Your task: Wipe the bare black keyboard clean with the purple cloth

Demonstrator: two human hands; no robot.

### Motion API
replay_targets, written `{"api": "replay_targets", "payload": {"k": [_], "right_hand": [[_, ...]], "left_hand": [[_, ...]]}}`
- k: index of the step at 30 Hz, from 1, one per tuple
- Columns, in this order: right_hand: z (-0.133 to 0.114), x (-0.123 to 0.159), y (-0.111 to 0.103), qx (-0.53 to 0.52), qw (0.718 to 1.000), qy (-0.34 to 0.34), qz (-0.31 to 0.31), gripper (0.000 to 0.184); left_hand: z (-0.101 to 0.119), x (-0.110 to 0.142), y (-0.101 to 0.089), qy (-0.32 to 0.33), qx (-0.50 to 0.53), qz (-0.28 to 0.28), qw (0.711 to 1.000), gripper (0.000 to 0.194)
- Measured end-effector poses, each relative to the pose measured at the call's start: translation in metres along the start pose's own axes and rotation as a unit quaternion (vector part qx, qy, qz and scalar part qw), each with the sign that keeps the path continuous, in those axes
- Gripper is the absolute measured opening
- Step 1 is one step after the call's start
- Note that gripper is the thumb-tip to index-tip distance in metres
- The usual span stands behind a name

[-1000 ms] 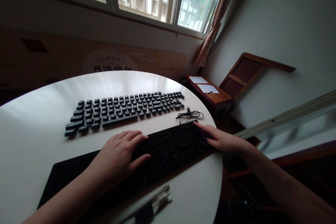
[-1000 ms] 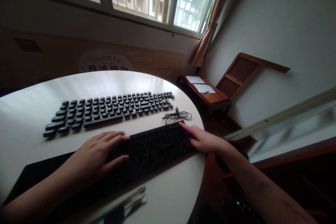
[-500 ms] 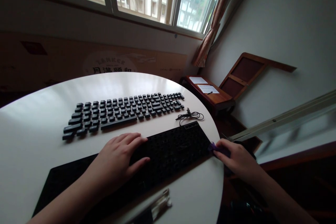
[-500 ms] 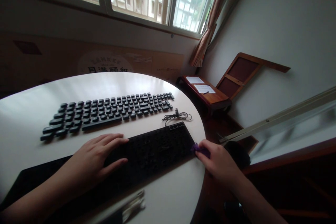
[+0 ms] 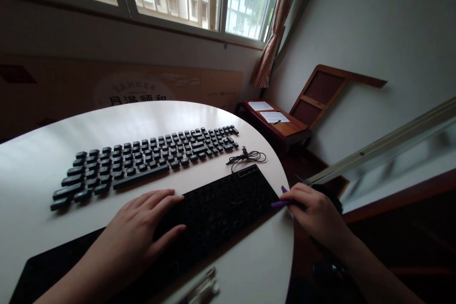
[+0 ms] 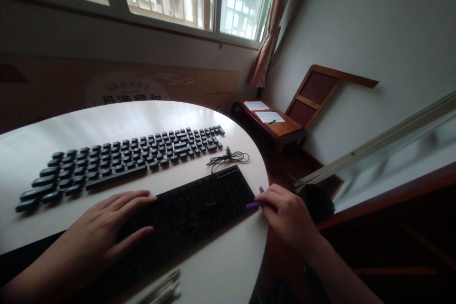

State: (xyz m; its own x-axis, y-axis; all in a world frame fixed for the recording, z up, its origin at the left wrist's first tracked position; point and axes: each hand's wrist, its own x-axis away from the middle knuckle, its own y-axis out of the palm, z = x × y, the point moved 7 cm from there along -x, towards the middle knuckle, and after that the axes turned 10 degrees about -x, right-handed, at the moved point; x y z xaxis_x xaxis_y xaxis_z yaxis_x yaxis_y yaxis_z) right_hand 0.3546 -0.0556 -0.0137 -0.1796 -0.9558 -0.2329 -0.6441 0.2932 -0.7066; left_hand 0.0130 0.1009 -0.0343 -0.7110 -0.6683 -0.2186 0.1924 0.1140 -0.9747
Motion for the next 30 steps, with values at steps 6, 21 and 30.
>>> {"api": "replay_targets", "payload": {"k": [6,21,30], "right_hand": [[-0.01,-0.009,0.016,-0.004,0.995,-0.074,0.07,0.012],[0.0,0.04,0.038,0.03,0.995,-0.055,0.076,0.035],[-0.034,0.036,0.049,0.101,0.99,-0.089,0.047,0.033]], "left_hand": [[0.0,-0.001,-0.001,0.006,-0.008,-0.006,1.0,0.063],[0.001,-0.001,-0.001,0.009,-0.015,-0.007,1.0,0.066],[0.003,-0.002,0.0,0.025,-0.014,-0.008,1.0,0.065]]}}
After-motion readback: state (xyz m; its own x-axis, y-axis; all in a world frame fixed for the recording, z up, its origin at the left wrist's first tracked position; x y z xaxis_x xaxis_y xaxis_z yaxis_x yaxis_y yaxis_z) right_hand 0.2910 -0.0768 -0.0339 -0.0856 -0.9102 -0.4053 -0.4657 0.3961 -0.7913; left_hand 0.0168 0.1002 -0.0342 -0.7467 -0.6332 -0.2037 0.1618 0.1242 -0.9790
